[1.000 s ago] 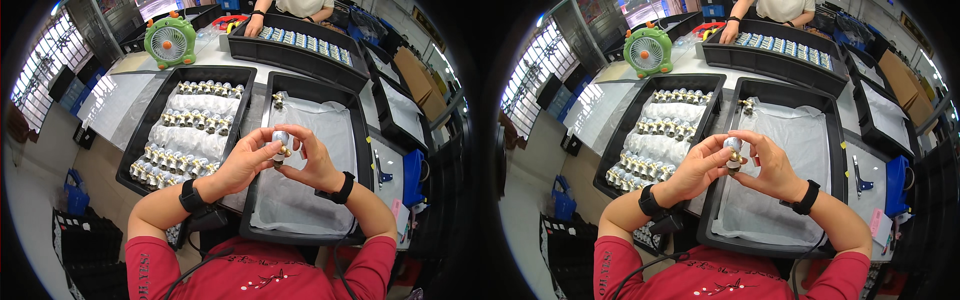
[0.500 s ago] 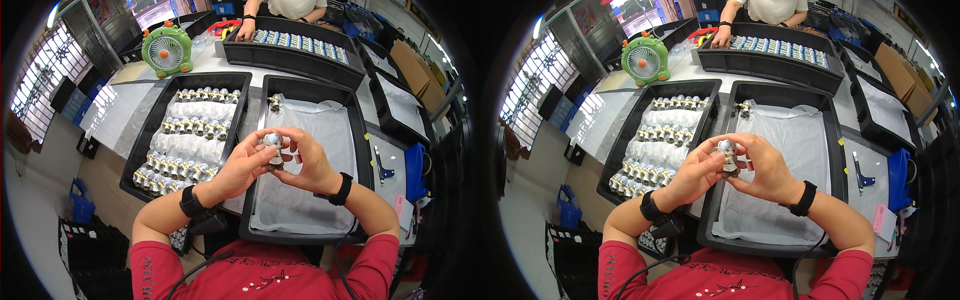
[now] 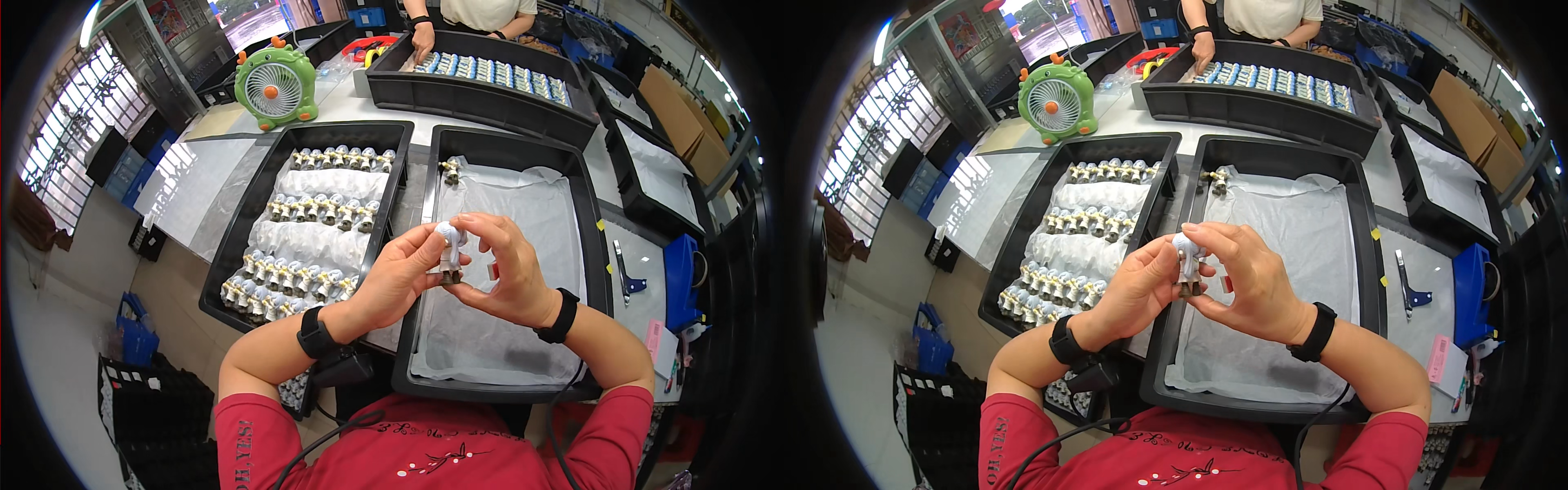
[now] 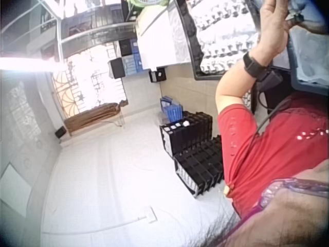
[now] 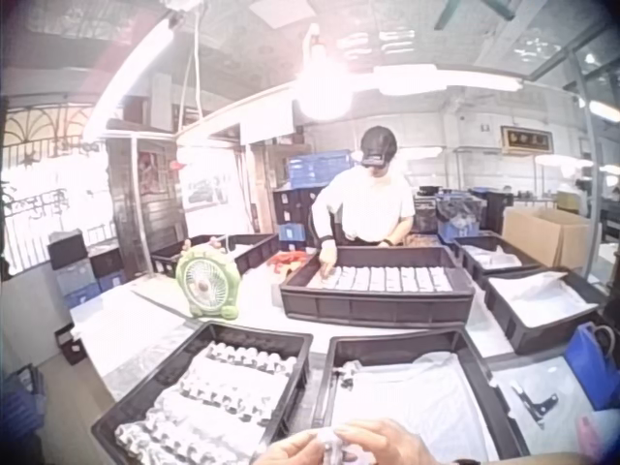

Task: The worker is assembling small electronic components, inserting them into trays, and organizing the trays in a factory setting.

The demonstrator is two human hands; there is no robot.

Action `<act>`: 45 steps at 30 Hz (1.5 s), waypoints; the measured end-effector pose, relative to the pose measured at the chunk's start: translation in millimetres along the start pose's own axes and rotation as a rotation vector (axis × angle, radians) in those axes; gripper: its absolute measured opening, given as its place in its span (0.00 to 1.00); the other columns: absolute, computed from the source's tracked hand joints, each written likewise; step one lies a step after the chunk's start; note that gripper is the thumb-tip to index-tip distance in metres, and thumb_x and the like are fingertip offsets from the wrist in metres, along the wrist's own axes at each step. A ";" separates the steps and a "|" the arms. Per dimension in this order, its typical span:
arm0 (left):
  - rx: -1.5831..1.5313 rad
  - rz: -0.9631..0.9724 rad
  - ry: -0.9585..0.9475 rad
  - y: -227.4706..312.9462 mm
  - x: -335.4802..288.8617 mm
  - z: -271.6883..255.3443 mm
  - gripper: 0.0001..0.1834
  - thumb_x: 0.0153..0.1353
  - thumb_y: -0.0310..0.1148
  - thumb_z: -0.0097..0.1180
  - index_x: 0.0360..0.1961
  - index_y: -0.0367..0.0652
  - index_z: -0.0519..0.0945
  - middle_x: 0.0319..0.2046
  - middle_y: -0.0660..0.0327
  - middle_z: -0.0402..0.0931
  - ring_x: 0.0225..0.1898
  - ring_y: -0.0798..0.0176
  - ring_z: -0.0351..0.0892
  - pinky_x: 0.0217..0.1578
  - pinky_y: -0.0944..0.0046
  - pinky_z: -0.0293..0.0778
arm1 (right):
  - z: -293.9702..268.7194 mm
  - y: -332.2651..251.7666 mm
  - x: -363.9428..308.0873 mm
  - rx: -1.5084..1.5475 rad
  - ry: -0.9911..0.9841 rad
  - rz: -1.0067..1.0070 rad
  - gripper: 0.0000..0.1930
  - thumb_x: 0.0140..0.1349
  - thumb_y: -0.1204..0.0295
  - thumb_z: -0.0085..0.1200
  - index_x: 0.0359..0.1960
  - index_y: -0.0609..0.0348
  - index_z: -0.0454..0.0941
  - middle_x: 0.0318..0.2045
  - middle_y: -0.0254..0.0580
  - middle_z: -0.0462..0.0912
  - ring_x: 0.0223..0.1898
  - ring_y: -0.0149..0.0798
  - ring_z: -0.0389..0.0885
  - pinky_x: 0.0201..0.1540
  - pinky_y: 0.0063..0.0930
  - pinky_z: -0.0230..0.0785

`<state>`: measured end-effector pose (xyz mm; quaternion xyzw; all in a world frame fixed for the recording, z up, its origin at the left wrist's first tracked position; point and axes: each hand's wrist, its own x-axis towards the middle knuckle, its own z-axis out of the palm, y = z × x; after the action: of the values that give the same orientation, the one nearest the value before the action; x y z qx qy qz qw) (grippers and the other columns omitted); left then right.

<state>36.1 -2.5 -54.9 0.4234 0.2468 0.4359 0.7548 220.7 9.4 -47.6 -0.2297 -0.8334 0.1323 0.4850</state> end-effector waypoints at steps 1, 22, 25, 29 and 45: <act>0.000 0.009 -0.030 -1.5 0.0 -2.0 0.22 0.67 0.41 0.42 0.56 0.39 0.64 0.48 0.57 0.71 0.49 0.59 0.73 0.46 0.58 0.74 | 0.4 0.0 -0.2 0.000 -0.012 -0.005 0.40 0.36 0.78 0.67 0.57 0.51 0.64 0.48 0.40 0.72 0.34 0.35 0.72 0.23 0.20 0.69; -0.125 -0.051 -0.101 5.3 5.6 -4.5 0.23 0.69 0.38 0.33 0.61 0.37 0.59 0.56 0.49 0.65 0.50 0.56 0.73 0.47 0.59 0.73 | -0.2 2.6 -2.9 0.124 -0.039 0.249 0.43 0.34 0.68 0.73 0.57 0.51 0.64 0.48 0.31 0.75 0.31 0.29 0.70 0.29 0.20 0.65; -0.154 -0.082 -0.099 5.2 5.9 -4.7 0.22 0.69 0.37 0.32 0.60 0.36 0.59 0.55 0.46 0.65 0.50 0.56 0.73 0.48 0.58 0.74 | 1.8 4.0 -4.4 0.135 -0.026 0.245 0.43 0.33 0.66 0.74 0.56 0.52 0.65 0.47 0.33 0.75 0.29 0.29 0.68 0.29 0.20 0.65; -0.159 -0.122 -0.097 3.8 5.4 -6.5 0.22 0.69 0.36 0.31 0.59 0.36 0.60 0.54 0.46 0.66 0.50 0.55 0.73 0.48 0.58 0.74 | 2.7 3.6 -4.9 0.091 -0.030 0.234 0.41 0.34 0.63 0.74 0.53 0.53 0.67 0.44 0.35 0.75 0.29 0.29 0.69 0.30 0.21 0.65; -0.261 -0.195 -0.171 0.6 10.9 -3.5 0.29 0.68 0.53 0.28 0.56 0.42 0.64 0.48 0.53 0.70 0.47 0.56 0.73 0.50 0.57 0.70 | -1.6 -2.8 -2.5 0.014 -0.020 0.130 0.40 0.34 0.66 0.73 0.54 0.51 0.68 0.38 0.35 0.77 0.33 0.39 0.72 0.34 0.29 0.69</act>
<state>38.7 8.6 -56.3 0.3316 0.1629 0.3512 0.8603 222.4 5.6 -47.4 -0.2783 -0.8207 0.1718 0.4685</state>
